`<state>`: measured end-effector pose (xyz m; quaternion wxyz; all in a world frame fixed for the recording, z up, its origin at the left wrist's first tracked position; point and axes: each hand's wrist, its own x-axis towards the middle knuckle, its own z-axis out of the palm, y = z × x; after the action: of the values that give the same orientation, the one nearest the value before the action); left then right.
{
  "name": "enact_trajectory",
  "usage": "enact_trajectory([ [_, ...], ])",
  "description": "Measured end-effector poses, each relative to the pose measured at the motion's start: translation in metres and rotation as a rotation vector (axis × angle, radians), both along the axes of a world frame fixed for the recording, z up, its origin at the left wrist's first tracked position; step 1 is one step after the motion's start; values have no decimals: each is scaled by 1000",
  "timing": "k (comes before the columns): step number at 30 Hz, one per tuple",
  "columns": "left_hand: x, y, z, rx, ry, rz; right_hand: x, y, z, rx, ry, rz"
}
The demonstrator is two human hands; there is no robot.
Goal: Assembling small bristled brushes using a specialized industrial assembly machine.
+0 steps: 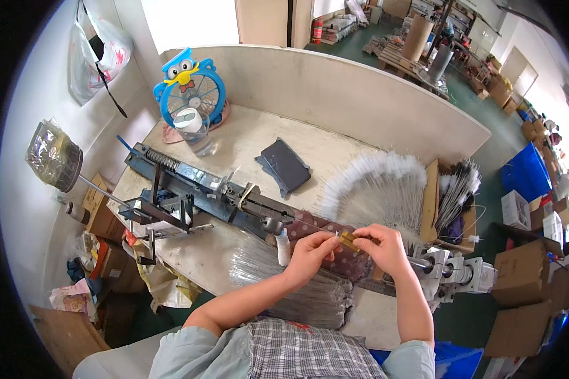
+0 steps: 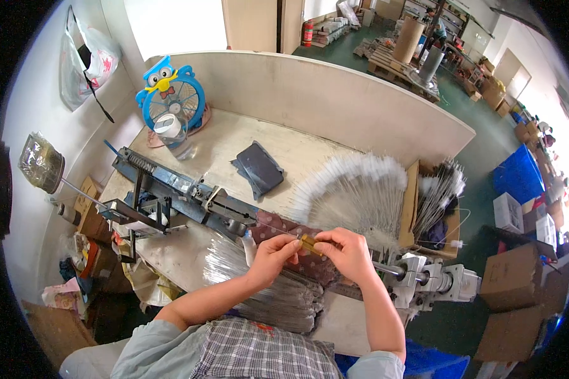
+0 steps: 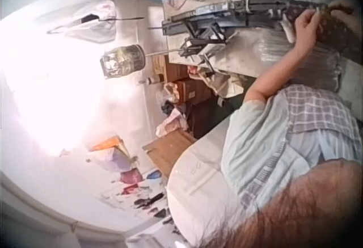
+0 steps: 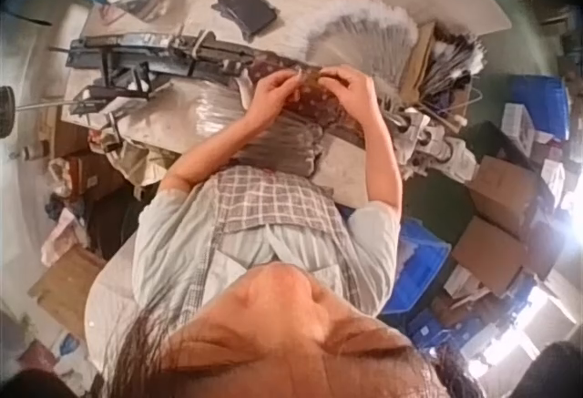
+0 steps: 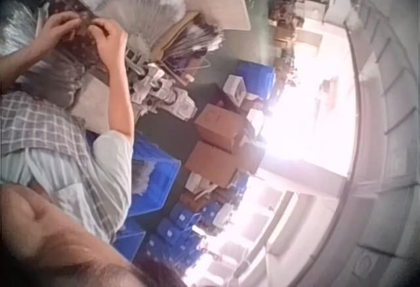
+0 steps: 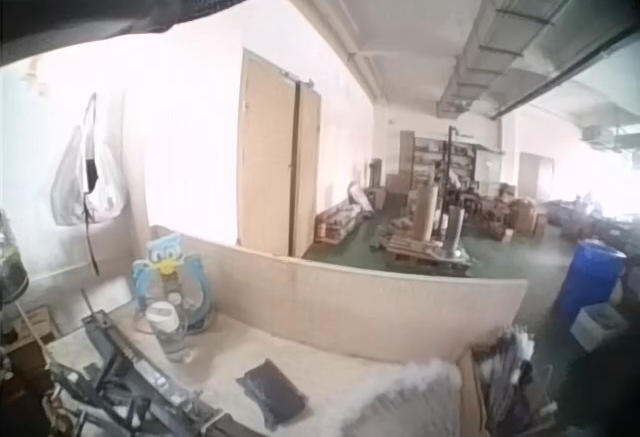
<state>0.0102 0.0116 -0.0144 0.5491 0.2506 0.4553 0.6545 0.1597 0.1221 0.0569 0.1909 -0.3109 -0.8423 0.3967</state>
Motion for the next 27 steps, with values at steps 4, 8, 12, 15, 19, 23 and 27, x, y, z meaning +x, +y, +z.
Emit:
enact_trajectory([
  [4,4,11,3,34,-37,-33,4,2,-5,-387,173,-15],
  [8,-4,-3,10,-92,71,80,-1,1,4,-55,47,74],
  [12,-18,-16,21,-93,10,283,-41,-5,5,460,178,13],
  [15,-18,-15,22,-120,-98,314,-72,-7,-7,580,65,-42],
  [19,-19,-18,25,-142,-162,291,-71,-10,-10,372,152,47],
  [23,-23,-20,22,-102,-124,300,-70,-12,2,183,39,65],
  [27,-25,-23,20,-104,-3,189,-72,-8,3,-101,-45,50],
])
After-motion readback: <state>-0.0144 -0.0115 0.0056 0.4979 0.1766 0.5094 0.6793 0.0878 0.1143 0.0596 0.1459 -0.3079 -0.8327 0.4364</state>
